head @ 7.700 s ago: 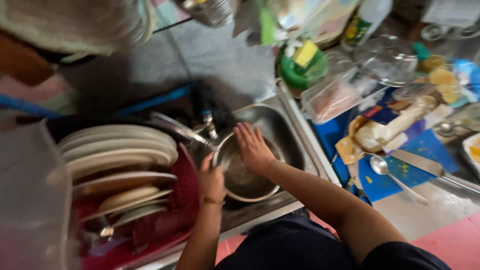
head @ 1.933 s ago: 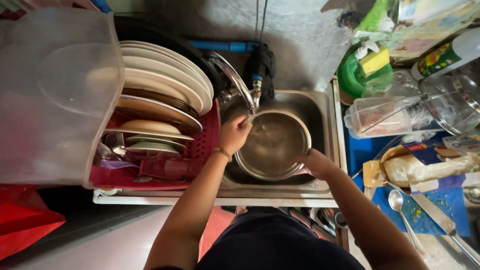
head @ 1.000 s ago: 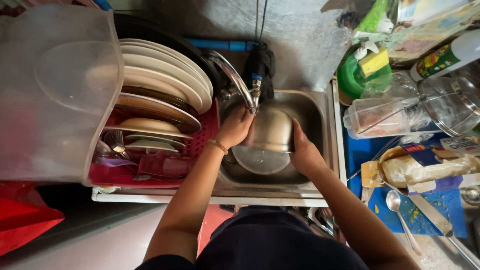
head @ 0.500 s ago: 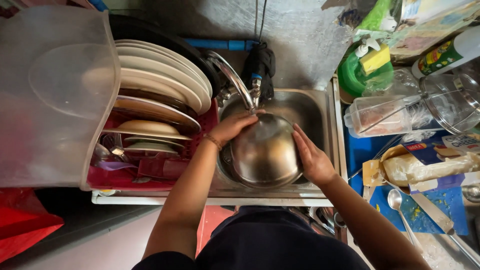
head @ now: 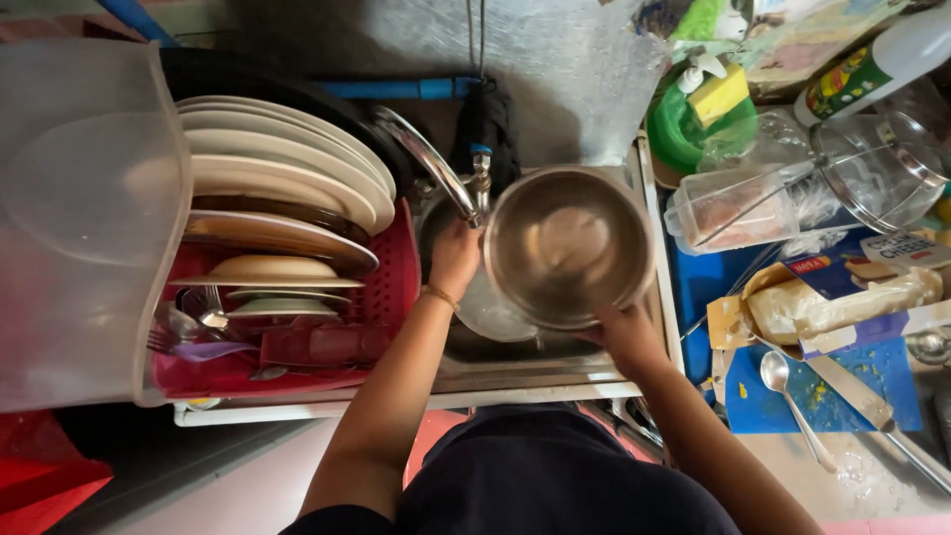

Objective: Washing and rinsing various kitchen utensils and containers in a sink.

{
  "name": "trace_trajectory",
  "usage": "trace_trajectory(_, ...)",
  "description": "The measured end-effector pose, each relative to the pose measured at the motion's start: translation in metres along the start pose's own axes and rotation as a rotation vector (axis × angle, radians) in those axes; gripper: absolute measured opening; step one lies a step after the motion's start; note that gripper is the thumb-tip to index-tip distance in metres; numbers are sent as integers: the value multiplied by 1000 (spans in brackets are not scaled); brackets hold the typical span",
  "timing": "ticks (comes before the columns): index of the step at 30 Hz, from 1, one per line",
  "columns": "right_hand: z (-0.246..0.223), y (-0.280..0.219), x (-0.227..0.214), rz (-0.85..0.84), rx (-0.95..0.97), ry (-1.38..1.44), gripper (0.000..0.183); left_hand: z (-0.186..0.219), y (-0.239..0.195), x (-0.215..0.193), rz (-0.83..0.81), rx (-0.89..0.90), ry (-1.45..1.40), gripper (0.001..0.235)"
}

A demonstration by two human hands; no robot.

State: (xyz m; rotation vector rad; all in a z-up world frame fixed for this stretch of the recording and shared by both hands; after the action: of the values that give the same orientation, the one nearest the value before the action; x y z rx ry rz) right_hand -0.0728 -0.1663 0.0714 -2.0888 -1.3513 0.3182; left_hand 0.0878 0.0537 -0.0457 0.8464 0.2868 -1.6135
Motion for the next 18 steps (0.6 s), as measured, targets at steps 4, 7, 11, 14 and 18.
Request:
trace_trajectory(4,16,-7,19,-66,112,-23,45,29,-4,-5,108,266,434,25)
trace_trajectory(7,53,20,14,-132,188,37,59,50,11,-33,-9,57,390,24)
trace_trajectory(11,66,22,20,-181,256,38,56,57,13,-36,-208,25,600,48)
trace_trajectory(14,83,32,26,-233,265,45,53,98,12,-54,-219,-6,563,67)
trace_trajectory(18,120,57,38,-340,298,20,51,132,-9,-33,-81,230,385,77)
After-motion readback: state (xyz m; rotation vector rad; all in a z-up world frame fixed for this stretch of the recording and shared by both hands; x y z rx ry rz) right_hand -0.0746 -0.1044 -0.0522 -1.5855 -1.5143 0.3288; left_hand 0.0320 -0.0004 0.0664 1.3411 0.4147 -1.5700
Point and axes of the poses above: each hand's wrist, its own y-axis towards the middle knuckle, its own x-axis out of the palm, z = x × y, the point moved 5 cm from there along y, towards the middle knuckle, and after that the axes turned 4 degrees about -z, right-handed, at the moved point
